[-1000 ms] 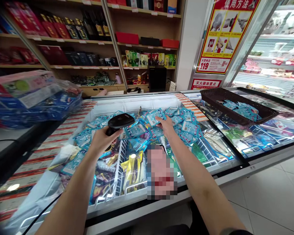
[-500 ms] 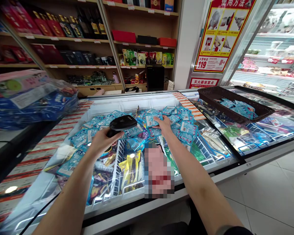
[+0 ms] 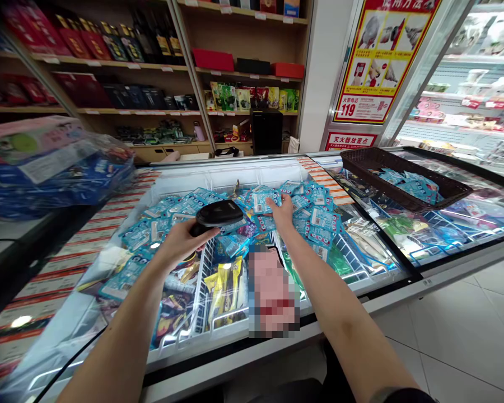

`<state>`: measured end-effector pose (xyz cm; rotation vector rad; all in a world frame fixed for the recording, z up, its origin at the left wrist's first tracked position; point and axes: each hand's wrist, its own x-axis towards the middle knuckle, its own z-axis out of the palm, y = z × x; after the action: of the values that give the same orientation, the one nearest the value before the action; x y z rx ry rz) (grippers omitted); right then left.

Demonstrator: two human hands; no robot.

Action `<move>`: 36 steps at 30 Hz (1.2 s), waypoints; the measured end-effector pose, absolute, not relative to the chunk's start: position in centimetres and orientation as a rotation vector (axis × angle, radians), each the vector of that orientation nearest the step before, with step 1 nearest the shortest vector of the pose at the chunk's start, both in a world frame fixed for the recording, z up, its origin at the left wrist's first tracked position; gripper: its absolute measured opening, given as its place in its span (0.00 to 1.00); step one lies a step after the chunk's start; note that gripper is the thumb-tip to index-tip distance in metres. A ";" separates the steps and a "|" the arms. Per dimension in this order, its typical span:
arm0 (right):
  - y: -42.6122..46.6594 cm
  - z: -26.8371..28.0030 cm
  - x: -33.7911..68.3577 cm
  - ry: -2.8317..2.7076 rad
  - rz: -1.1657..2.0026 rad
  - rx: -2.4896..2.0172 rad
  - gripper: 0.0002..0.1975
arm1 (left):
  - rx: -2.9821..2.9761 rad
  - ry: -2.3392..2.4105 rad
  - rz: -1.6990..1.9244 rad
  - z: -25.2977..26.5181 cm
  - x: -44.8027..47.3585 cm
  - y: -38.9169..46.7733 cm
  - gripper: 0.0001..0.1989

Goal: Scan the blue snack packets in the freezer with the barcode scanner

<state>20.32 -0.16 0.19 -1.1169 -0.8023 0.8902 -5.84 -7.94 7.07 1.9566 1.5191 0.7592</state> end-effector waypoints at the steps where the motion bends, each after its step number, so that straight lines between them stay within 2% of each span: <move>1: -0.2 0.2 20.3 -0.808 0.890 -1.108 0.27 | 1.967 1.517 0.752 7.1 -5.8 -7.9 0.24; 24: -0.6 0.3 20.0 -0.851 0.843 -1.112 0.27 | 1.982 1.538 0.682 7.9 -5.3 -8.4 0.25; 36: 0.2 0.2 21.0 -0.784 0.796 -0.977 0.31 | 1.842 1.639 0.892 7.2 -6.3 -7.8 0.23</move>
<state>21.03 0.17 0.17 -0.9771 -0.7837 0.7956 -6.32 -7.81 7.22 1.8425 1.6386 0.8922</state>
